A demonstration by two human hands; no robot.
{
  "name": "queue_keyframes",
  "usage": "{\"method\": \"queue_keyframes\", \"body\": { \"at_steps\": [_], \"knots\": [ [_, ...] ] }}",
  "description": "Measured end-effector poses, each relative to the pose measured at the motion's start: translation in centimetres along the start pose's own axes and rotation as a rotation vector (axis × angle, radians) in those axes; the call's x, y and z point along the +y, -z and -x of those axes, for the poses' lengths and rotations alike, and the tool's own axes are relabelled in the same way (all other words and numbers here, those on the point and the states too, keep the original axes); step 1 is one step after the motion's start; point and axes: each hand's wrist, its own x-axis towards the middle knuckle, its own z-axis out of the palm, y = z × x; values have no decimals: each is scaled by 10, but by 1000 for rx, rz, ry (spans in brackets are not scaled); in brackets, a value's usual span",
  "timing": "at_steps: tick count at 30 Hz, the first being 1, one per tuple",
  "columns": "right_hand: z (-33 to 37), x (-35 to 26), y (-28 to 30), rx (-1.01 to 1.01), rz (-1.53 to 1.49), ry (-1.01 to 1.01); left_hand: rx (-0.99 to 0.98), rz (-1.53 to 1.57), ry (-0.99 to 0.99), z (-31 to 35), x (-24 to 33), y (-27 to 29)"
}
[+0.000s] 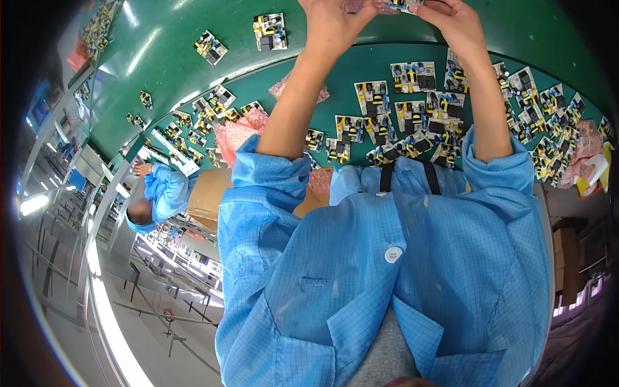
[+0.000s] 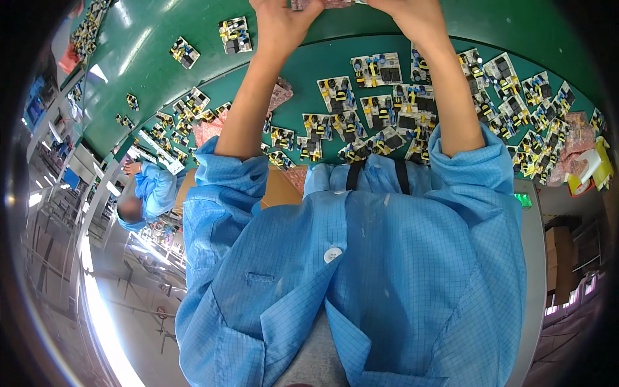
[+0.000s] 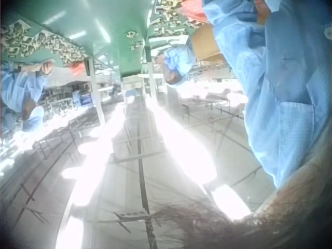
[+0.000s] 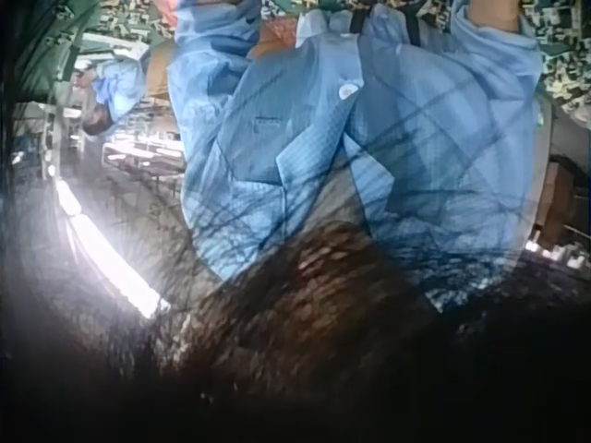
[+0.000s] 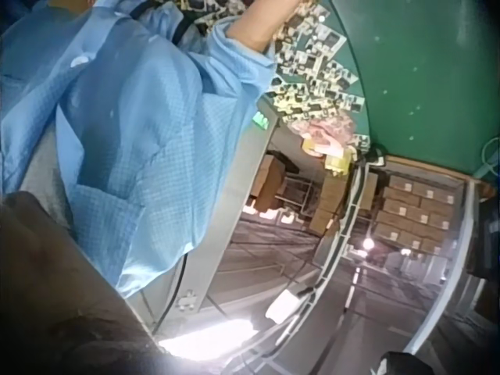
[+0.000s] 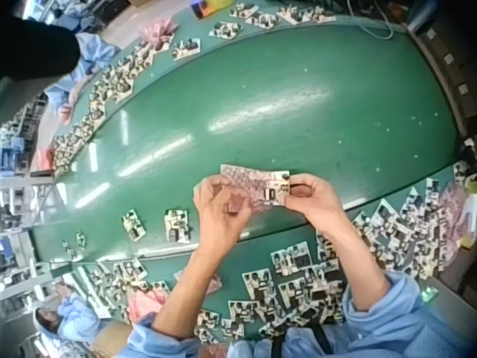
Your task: Manually placing small electronic circuit boards into protective plastic bags and then into a shipping box.
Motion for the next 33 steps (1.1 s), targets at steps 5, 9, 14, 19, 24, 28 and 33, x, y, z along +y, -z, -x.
{"method": "queue_keyframes", "body": {
  "at_steps": [5, 9, 14, 19, 24, 28, 33],
  "knots": [
    [3, 1, -2, 25, -117, -55, -45, 107, -25, -8, 9, 8],
    [24, -34, -24, -1, 204, -81, -48, -39, -43, -11, 17, 15],
    [25, -33, -23, -17, 109, -12, -49, 94, 86, -8, 25, 17],
    [29, -26, -18, 25, 77, 15, -53, 33, 9, -4, 23, 16],
    [34, -21, -18, -106, -19, 38, -20, -19, -15, 0, 27, 23],
    [37, -14, -16, -54, -145, -36, -47, -13, -120, 5, 45, 27],
    [55, -9, -27, -122, 155, -49, 48, 27, -109, 21, 60, 44]
  ]
}}
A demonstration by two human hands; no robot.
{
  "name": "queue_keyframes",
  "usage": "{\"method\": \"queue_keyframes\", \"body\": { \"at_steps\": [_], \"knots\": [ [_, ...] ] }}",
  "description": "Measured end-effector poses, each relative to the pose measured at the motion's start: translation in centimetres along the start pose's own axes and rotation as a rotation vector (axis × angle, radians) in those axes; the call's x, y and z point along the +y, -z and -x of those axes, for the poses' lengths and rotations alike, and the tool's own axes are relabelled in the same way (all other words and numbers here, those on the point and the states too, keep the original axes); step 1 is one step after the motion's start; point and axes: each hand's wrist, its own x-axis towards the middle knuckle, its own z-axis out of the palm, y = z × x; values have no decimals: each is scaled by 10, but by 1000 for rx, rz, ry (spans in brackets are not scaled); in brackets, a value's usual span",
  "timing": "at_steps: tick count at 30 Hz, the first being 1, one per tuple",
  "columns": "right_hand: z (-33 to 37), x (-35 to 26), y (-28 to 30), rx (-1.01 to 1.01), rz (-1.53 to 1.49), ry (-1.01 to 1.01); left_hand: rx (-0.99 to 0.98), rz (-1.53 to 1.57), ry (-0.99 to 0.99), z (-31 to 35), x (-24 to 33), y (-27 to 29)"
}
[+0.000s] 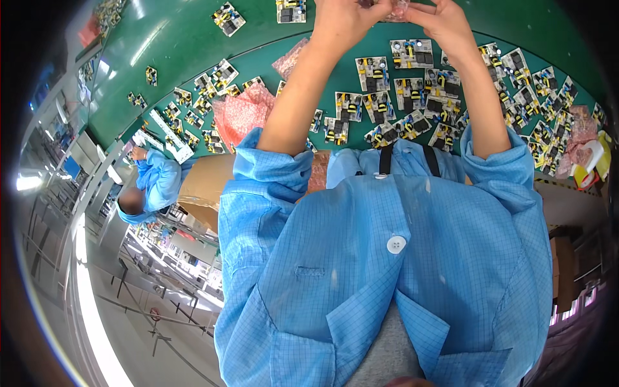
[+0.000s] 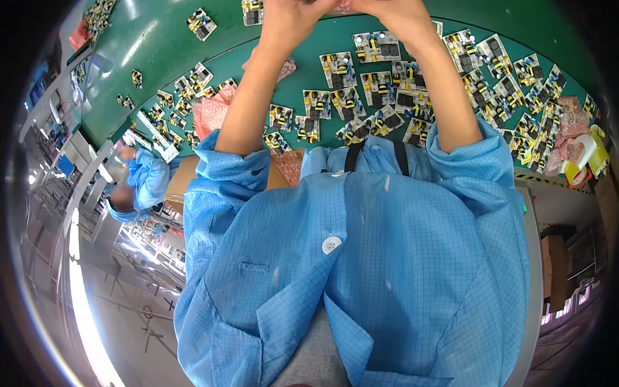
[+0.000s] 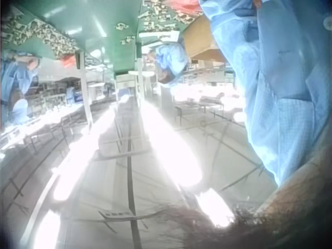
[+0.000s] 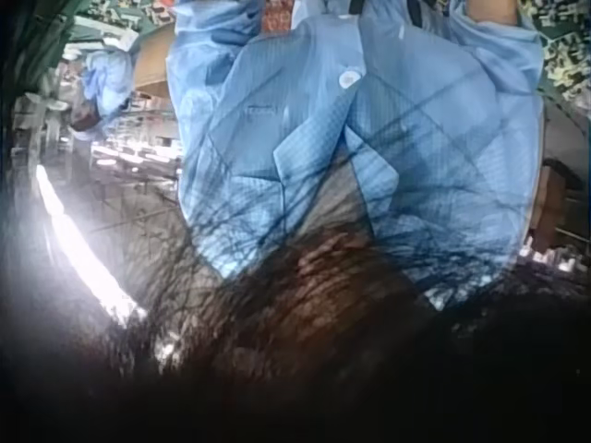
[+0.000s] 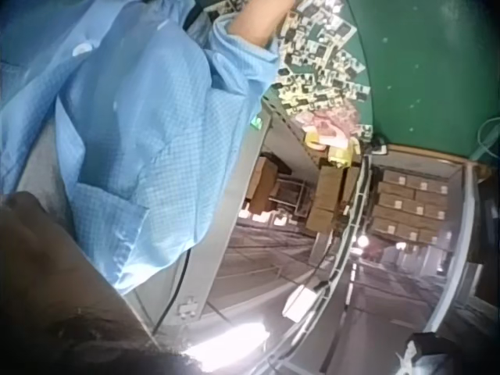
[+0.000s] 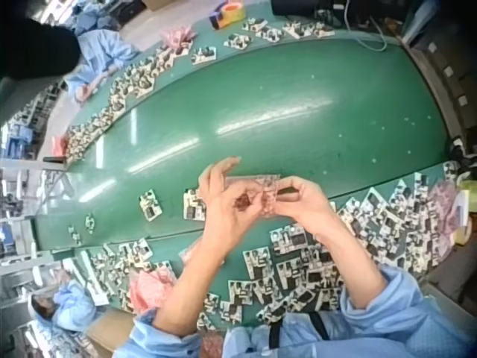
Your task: Manually placing small electronic circuit boards into protective plastic bags and then into a shipping box.
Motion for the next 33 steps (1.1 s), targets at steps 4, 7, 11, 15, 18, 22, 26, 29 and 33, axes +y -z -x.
{"method": "queue_keyframes", "body": {
  "at_steps": [4, 7, 11, 15, 18, 22, 26, 29, 33],
  "knots": [
    [-7, 55, 24, -30, -50, 99, -79, -171, 42, 10, 37, 4],
    [22, 14, -9, -90, -178, 38, -11, -91, 247, 36, 35, 22],
    [34, 34, -9, -169, -179, -8, 204, 718, 763, 80, 16, 23],
    [49, 31, -62, -254, -27, 90, 128, 741, 945, 135, 2, 34],
    [42, 47, -85, -355, 87, 25, 130, 800, 979, 164, -12, 50],
    [36, 54, -132, -448, 126, -35, 304, 701, 1185, 198, -38, 61],
    [28, 57, -156, -355, 265, 26, 307, 613, 1145, 216, -53, 70],
    [20, 43, -148, -153, 779, 353, 277, 365, 1148, 231, -48, 93],
    [-20, 26, -132, 70, 826, 487, 47, -540, 690, 243, -38, 137]
  ]
}}
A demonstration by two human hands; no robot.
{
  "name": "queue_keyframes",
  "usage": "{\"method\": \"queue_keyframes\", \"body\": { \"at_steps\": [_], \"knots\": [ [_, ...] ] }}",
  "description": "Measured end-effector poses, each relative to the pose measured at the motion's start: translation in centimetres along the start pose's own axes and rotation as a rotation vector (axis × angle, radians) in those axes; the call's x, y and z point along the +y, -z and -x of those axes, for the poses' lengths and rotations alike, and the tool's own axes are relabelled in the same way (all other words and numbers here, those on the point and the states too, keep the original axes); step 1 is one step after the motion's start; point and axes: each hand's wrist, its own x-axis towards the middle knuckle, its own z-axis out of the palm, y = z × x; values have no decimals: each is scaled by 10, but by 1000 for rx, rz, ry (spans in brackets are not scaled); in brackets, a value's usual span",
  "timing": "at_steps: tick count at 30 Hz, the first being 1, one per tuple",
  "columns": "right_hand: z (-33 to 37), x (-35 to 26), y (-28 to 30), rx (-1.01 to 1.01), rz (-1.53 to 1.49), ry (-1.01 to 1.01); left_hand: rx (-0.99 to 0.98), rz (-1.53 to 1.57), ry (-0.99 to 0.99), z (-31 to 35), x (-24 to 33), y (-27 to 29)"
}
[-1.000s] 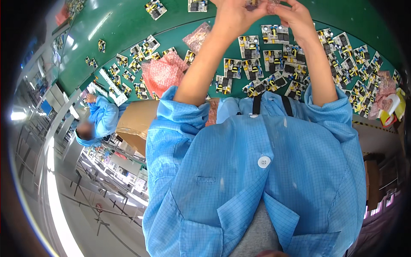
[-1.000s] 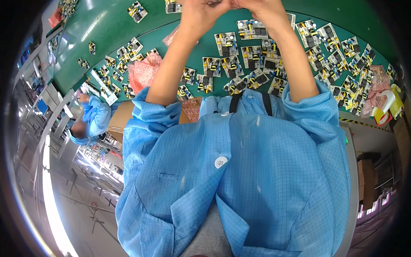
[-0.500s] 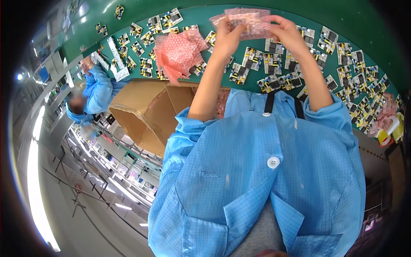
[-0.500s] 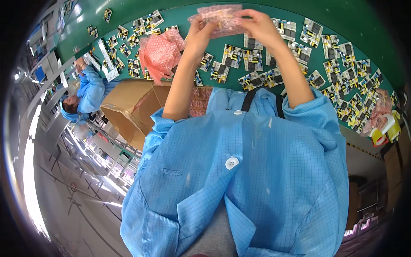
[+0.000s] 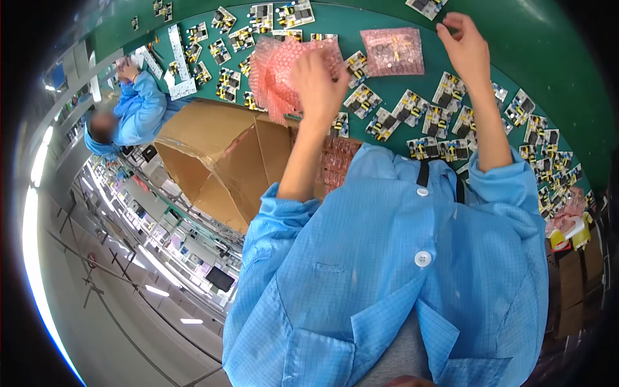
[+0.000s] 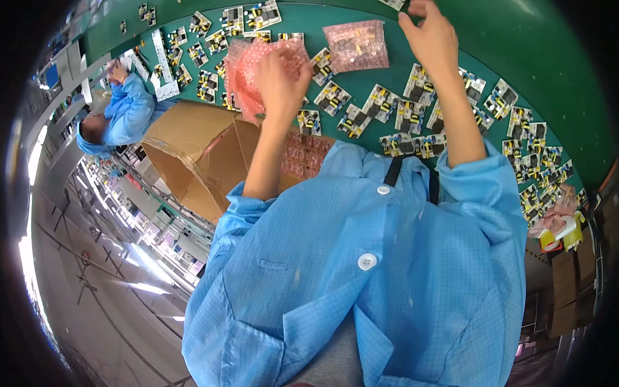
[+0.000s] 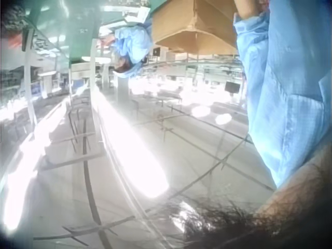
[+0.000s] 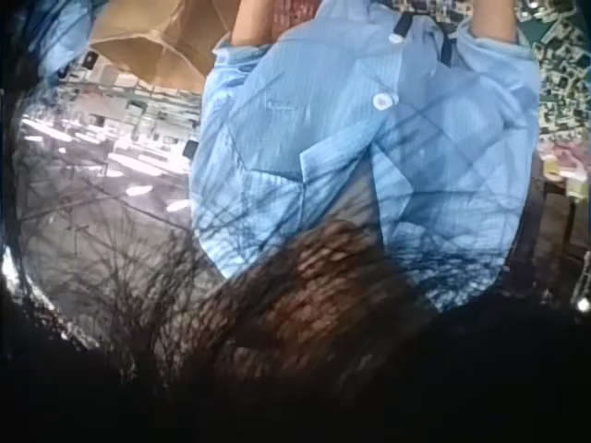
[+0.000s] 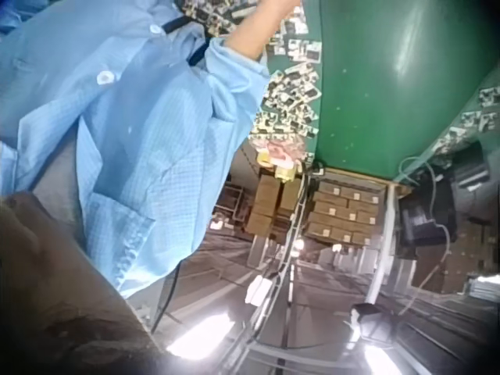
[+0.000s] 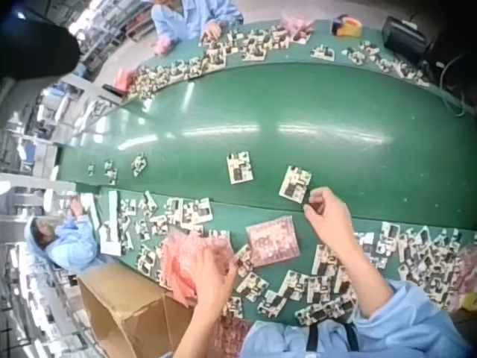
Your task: Manually placing small electronic circuit boards into protective plastic bags and then into a shipping box.
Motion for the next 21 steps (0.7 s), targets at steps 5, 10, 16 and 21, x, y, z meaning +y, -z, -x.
{"method": "queue_keyframes", "body": {
  "at_steps": [5, 10, 16, 21],
  "knots": [
    [-47, -28, -5, 5, 171, 138, -228, -310, 99, 0, -42, 11],
    [-66, -25, -3, -176, -76, 175, -141, -222, 13, -7, -45, 10],
    [-75, -19, 31, -158, 353, -112, 16, 324, 229, -42, 5, 17],
    [-75, 47, 59, -39, 271, -138, -36, 1013, 252, -123, 99, -17]
  ]
}}
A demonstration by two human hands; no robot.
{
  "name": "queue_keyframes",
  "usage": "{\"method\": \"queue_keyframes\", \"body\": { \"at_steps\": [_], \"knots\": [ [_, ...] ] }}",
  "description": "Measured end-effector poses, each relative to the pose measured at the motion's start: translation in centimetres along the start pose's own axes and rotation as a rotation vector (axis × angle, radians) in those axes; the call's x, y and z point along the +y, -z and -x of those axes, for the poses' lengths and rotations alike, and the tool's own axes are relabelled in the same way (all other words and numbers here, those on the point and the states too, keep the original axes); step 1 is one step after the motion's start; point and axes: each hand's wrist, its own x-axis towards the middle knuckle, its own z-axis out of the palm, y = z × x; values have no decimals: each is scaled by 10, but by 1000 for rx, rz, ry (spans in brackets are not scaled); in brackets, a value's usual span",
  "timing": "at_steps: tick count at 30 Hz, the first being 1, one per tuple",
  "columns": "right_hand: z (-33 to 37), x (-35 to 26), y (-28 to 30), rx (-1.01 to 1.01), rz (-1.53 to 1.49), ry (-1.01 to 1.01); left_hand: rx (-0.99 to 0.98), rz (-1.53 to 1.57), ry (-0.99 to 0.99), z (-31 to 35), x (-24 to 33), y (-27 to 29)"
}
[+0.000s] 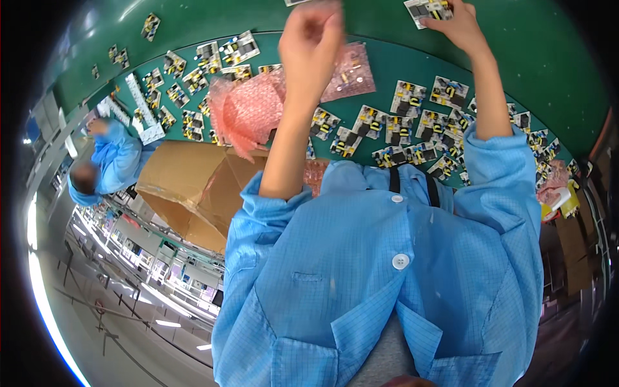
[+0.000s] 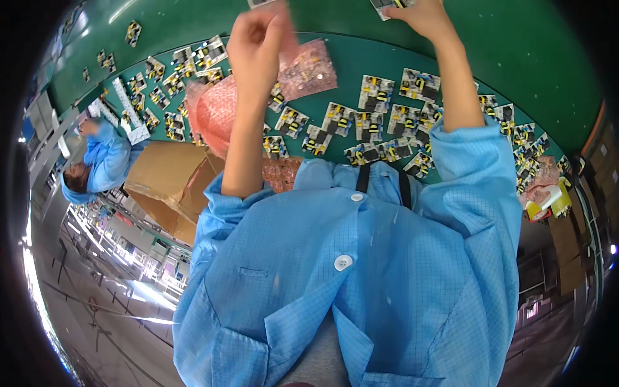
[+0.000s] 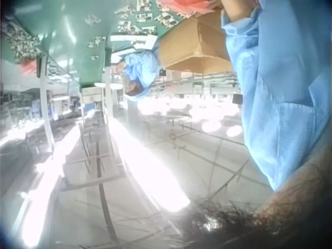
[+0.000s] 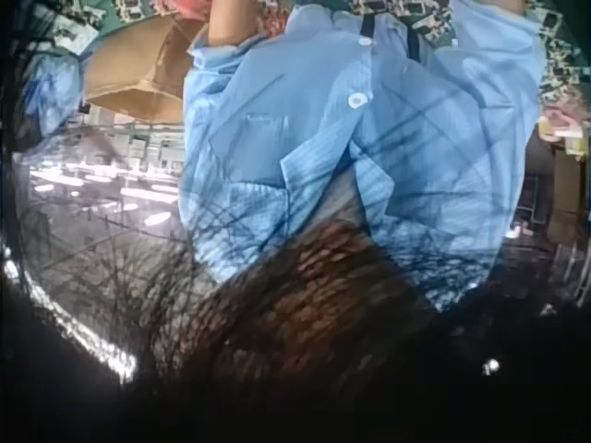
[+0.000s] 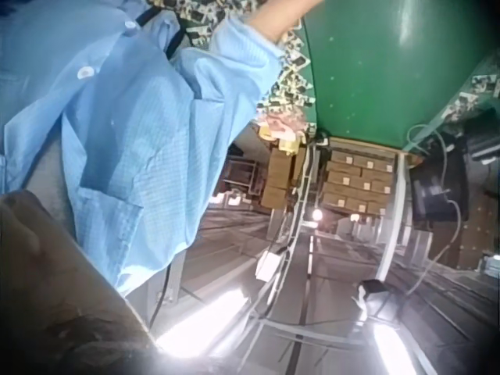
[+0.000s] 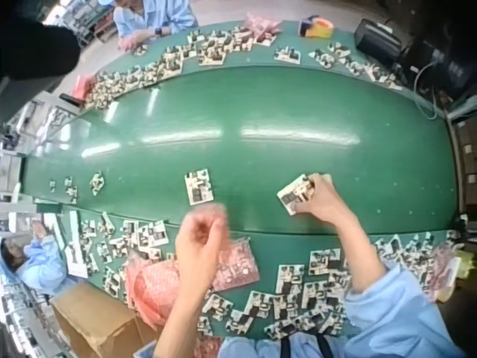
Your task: Manually placing small electronic circuit boards into protective plastic bags and then into a shipping box.
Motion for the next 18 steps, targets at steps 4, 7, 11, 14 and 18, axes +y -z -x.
{"method": "queue_keyframes", "body": {
  "at_steps": [4, 7, 11, 14, 18],
  "knots": [
    [0, 85, 23, -415, -594, -64, -388, 503, 158, -56, -22, -56],
    [15, 92, 33, -440, -780, -165, -281, 441, 79, -76, -38, -68],
    [31, 107, 48, -352, -853, -267, -152, 923, 613, -67, -67, -84],
    [42, 131, 49, -204, -958, -332, -414, 800, 947, -19, -34, -104],
    [45, 140, 51, -107, -1082, -400, -872, 214, 480, -9, -4, -111]
  ]
}}
